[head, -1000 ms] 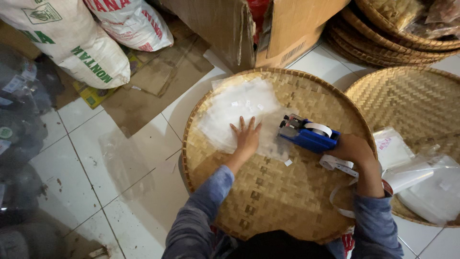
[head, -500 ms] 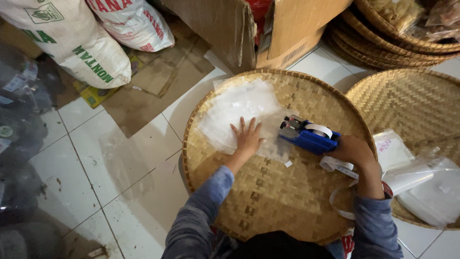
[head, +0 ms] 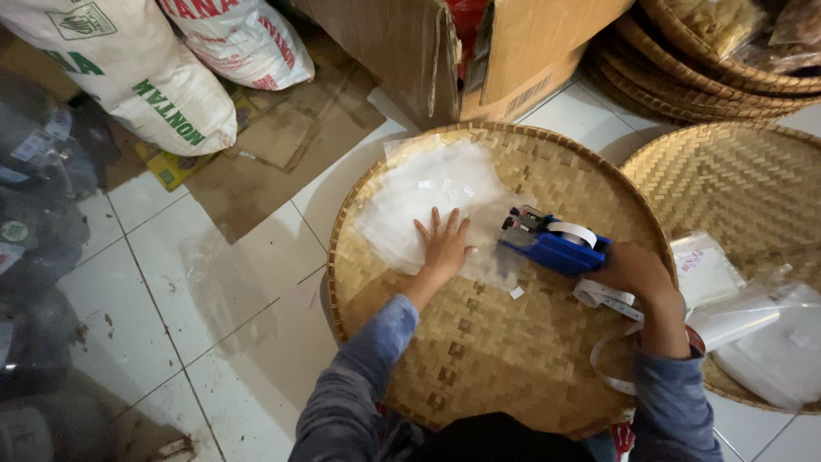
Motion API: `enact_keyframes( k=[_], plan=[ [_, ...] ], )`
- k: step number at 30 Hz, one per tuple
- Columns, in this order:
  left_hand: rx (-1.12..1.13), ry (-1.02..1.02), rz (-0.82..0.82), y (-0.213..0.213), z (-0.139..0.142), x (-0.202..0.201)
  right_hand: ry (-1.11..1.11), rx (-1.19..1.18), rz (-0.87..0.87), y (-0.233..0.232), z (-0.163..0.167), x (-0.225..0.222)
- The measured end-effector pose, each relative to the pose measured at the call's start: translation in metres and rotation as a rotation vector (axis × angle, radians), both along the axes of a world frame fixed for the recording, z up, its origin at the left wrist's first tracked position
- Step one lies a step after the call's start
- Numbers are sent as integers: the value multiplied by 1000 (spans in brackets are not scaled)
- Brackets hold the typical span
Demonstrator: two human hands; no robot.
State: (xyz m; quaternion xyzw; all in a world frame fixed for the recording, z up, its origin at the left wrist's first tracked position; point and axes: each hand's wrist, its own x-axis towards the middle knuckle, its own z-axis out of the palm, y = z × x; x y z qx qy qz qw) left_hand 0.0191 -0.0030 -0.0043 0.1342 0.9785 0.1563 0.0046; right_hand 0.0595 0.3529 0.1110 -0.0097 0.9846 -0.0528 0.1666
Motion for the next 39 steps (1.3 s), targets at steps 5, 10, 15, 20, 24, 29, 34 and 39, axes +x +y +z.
enact_keyframes(
  k=[5,10,15,20,24,29,34,39],
  plan=[
    [-19,42,-7,1,0,2,-8,3,-17,-3,5,2],
    [-36,46,-5,1,0,3,-42,-3,-12,-2,4,0],
    [-25,51,-3,0,-1,4,-38,0,-4,0,0,-1],
    [-55,26,-17,1,0,3,-15,-32,-5,2,-2,1],
    [-79,0,-16,1,2,3,-26,-3,-19,2,0,1],
    [-76,8,-22,1,0,2,0,-30,-10,0,2,3],
    [-58,41,-39,-1,-6,0,-2,-7,-1,-2,4,3],
    [-51,53,-39,-1,-7,1,-20,-8,-23,-4,4,3]
  ],
)
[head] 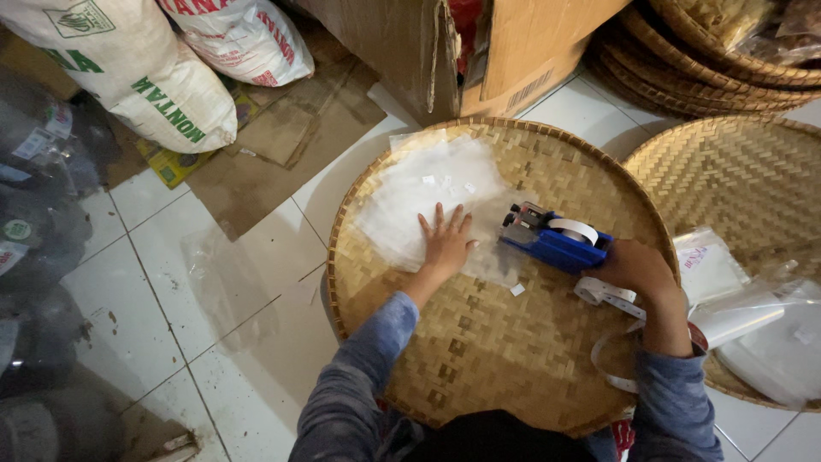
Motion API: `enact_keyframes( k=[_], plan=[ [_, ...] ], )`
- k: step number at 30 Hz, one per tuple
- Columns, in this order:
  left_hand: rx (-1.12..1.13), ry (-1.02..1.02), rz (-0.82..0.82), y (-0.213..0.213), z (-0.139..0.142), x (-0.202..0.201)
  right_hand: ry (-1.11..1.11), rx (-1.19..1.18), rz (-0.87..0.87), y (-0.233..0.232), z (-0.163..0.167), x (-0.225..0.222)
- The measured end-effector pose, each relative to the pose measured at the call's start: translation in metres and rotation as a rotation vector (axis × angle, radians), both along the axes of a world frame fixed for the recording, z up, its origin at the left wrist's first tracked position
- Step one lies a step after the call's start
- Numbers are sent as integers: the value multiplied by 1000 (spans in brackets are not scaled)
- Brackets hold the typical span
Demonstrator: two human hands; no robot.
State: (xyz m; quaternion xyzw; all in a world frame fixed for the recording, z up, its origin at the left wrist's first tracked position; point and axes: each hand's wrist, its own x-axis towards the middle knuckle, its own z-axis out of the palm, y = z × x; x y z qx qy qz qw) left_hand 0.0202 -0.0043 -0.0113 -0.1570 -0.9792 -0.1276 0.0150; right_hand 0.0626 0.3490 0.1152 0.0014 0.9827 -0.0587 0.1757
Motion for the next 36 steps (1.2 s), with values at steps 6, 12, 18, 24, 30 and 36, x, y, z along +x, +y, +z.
enact_keyframes(
  k=[6,12,18,24,30,36],
  plan=[
    [-4,8,-5,0,-1,1,-12,-45,8,1,-3,-1],
    [17,9,-5,0,0,2,9,-23,26,3,-2,0],
    [1,-30,-1,0,3,2,-2,-16,21,1,3,1],
    [-4,-21,-1,1,4,2,-4,-26,24,2,0,-1],
    [-7,-46,5,1,4,2,-9,-19,41,5,-5,-3],
    [-26,-28,1,1,-1,1,-41,15,-12,4,-5,-2]
  ],
)
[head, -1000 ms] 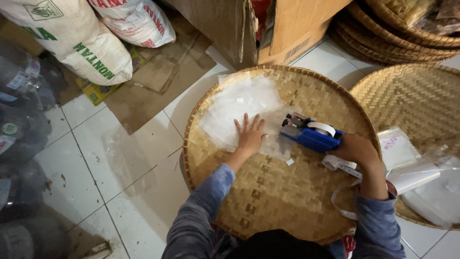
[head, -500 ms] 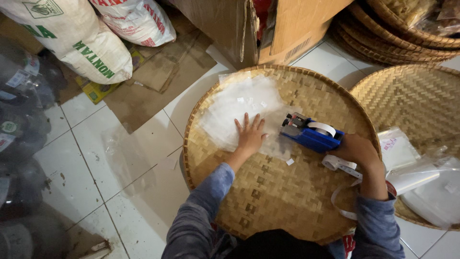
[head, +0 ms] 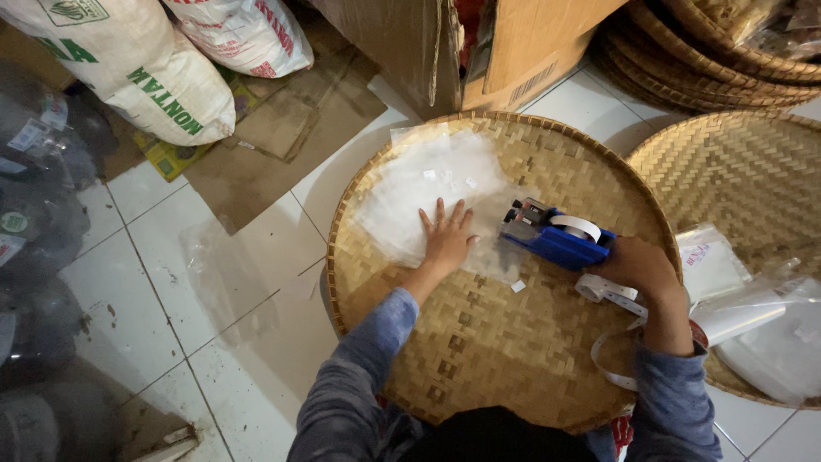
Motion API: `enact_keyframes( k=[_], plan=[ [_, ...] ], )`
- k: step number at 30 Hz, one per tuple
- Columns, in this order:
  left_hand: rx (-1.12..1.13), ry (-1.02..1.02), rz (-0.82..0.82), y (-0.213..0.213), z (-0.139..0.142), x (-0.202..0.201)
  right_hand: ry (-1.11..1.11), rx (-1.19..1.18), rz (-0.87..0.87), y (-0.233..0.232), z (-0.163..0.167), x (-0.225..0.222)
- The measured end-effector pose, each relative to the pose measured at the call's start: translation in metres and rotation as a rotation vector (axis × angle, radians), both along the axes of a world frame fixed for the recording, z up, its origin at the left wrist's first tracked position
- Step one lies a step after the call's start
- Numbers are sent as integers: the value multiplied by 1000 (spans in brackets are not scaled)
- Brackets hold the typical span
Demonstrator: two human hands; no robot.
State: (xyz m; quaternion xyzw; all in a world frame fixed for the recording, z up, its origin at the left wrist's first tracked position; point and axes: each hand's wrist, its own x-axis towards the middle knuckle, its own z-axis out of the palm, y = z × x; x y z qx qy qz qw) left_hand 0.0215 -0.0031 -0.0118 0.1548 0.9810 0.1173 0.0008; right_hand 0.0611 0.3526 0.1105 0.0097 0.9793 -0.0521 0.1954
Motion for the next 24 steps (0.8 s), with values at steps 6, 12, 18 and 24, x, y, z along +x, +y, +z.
enact_keyframes(
  k=[6,12,18,24],
  plan=[
    [5,-28,1,2,14,2,42,-29,56,-1,3,2],
    [77,-148,50,15,30,14,66,-53,40,-2,5,5],
    [125,57,102,6,13,2,23,-2,-20,-5,5,5],
    [-67,338,171,-12,5,-15,35,9,6,-4,3,5]
  ],
)
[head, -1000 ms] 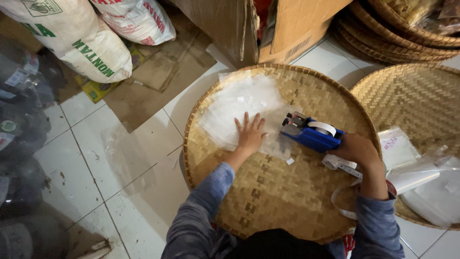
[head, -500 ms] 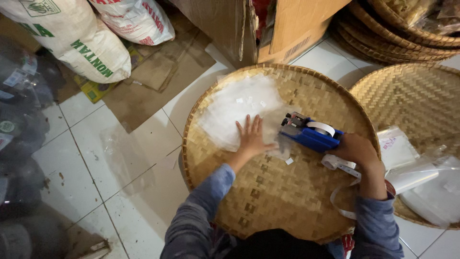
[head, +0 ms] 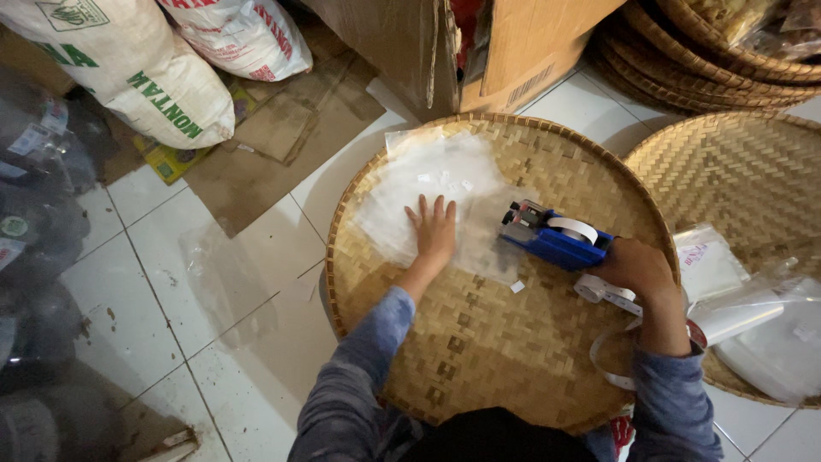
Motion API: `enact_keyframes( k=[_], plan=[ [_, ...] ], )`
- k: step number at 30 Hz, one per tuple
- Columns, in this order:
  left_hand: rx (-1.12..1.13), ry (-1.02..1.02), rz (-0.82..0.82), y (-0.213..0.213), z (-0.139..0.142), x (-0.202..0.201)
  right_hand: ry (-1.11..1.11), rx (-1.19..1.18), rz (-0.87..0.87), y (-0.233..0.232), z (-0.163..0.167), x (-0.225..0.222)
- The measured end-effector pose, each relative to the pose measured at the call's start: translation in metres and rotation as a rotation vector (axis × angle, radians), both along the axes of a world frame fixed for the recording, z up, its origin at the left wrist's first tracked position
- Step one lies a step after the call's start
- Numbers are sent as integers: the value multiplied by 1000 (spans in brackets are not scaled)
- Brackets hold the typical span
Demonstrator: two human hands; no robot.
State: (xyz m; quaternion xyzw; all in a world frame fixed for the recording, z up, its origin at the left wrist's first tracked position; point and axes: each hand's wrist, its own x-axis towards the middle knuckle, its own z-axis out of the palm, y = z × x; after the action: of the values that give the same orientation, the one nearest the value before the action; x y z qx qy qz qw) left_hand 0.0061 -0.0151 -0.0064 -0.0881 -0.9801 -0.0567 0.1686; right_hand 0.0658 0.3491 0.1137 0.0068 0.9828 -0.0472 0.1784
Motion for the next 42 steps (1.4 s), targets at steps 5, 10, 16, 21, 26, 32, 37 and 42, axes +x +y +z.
enact_keyframes(
  k=[5,10,16,21,26,32,37,42],
  plan=[
    [252,-259,-92,0,16,0,46,-15,-5,4,-6,0],
    [335,-311,-118,11,29,13,5,-22,12,6,-10,-7],
    [397,-475,-301,37,-2,27,13,-40,8,6,-6,-6],
    [198,-246,-440,54,-16,38,23,-58,24,3,1,-5],
    [103,-175,-355,32,-7,26,30,-93,29,4,0,-3],
    [353,-348,-228,31,4,22,25,5,41,5,-11,-3],
    [647,-309,-183,44,-6,22,18,53,71,5,-12,-2],
    [1071,-292,-110,38,-14,11,30,-25,50,4,-3,3]
  ],
)
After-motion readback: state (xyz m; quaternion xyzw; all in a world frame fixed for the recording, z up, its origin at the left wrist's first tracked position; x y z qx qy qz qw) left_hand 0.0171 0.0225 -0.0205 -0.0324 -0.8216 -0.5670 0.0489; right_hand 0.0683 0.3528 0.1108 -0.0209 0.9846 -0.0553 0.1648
